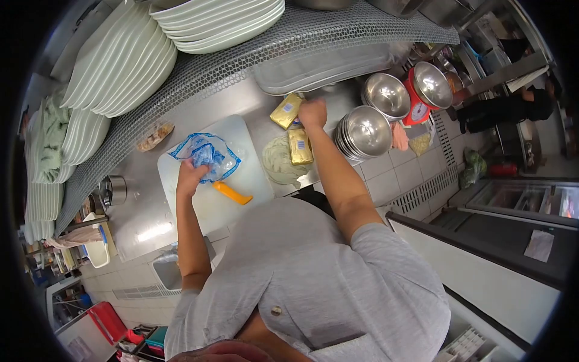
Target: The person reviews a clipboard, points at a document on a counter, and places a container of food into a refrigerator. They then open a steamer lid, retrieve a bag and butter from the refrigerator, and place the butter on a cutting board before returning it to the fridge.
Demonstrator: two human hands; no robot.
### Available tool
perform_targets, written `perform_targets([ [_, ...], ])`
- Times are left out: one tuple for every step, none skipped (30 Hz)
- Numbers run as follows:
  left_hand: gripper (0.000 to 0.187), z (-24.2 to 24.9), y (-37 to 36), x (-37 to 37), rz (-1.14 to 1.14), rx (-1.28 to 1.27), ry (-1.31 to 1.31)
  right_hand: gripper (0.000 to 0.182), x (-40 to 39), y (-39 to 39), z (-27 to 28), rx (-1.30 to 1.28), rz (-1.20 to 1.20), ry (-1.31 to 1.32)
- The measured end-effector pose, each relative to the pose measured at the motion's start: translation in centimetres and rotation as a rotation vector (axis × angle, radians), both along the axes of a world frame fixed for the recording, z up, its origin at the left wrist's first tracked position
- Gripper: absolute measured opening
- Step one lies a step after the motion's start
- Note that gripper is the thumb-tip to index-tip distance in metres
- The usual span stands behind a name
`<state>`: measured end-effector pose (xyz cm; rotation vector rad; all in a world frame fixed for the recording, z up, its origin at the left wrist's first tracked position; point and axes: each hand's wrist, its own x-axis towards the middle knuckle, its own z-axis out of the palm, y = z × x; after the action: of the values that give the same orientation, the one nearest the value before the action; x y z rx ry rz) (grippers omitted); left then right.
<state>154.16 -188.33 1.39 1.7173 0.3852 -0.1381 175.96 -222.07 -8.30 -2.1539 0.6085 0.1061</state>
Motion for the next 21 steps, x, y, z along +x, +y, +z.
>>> perform_targets([
  [0.041, -0.2, 0.3, -0.3, 0.000, 0.010, 0.009, 0.076, -0.7, 0.8, 1.0, -0.119, 0.055, 0.001],
  [0.040, -0.2, 0.3, -0.5, 0.009, -0.001, -0.006, 0.088, -2.2, 2.3, 3.0, -0.237, 0.109, 0.001],
  [0.039, -0.3, 0.3, -0.7, 0.018, -0.014, -0.021, 0.100, -3.2, 3.7, 4.5, -0.357, 0.163, 0.002],
  [0.037, -0.4, 0.1, -0.8, 0.026, -0.026, -0.034, 0.108, -3.6, 4.9, 5.1, -0.401, 0.176, 0.060],
  [0.039, -0.2, -0.2, -0.9, 0.019, -0.047, -0.045, 0.116, -4.0, 6.0, 5.5, -0.445, 0.189, 0.120],
  [0.042, 0.0, -0.6, -0.9, 0.012, -0.066, -0.058, 0.125, -4.3, 6.9, 6.0, -0.488, 0.202, 0.180],
  [0.044, 0.2, -0.7, -1.0, 0.007, -0.086, -0.068, 0.128, -4.3, 7.5, 6.8, -0.512, 0.238, 0.218],
  [0.045, 0.3, -0.5, -1.1, -0.017, -0.045, -0.047, 0.126, -3.8, 7.7, 6.5, -0.502, 0.288, 0.252],
  [0.046, 0.2, -0.3, -1.3, -0.040, -0.005, -0.024, 0.123, -2.8, 7.9, 6.0, -0.493, 0.338, 0.287],
  [0.048, 0.1, -0.1, -1.4, -0.064, 0.034, -0.003, 0.121, -1.7, 8.1, 5.4, -0.484, 0.387, 0.321],
  [0.048, 0.0, 0.0, -1.4, -0.061, 0.017, -0.012, 0.113, -0.7, 7.8, 4.9, -0.517, 0.536, 0.332],
  [0.048, -0.2, 0.2, -1.3, -0.056, 0.000, -0.024, 0.112, -0.2, 7.5, 4.2, -0.552, 0.610, 0.286],
  [0.049, -0.1, 0.2, -1.4, -0.049, -0.018, -0.033, 0.110, -0.2, 7.5, 4.1, -0.587, 0.688, 0.241],
  [0.048, 0.1, 0.3, -1.5, -0.044, -0.017, -0.023, 0.108, -0.2, 7.5, 4.0, -0.620, 0.767, 0.192],
  [0.047, 0.4, 0.4, -1.6, -0.039, -0.016, -0.015, 0.108, -0.3, 7.3, 3.9, -0.593, 0.754, 0.156],
  [0.047, 0.6, 0.5, -1.7, -0.036, -0.015, -0.005, 0.108, -0.7, 6.8, 4.0, -0.564, 0.738, 0.121],
  [0.043, 0.6, 0.6, -1.9, -0.020, -0.022, -0.018, 0.108, -1.6, 6.2, 4.8, -0.534, 0.719, 0.088],
  [0.040, 0.5, 0.9, -2.3, -0.006, -0.028, -0.028, 0.108, -2.8, 5.3, 5.7, -0.518, 0.701, 0.079],
  [0.036, 0.6, 1.1, -2.6, 0.007, -0.033, -0.041, 0.109, -4.8, 4.5, 8.4, -0.502, 0.681, 0.068],
  [0.036, 0.9, 1.5, -2.9, 0.027, -0.052, -0.047, 0.109, -6.6, 3.7, 10.3, -0.488, 0.664, 0.052],
  [0.037, 1.3, 1.7, -3.2, 0.049, -0.071, -0.054, 0.111, -8.3, 2.9, 10.8, -0.488, 0.679, 0.151],
])
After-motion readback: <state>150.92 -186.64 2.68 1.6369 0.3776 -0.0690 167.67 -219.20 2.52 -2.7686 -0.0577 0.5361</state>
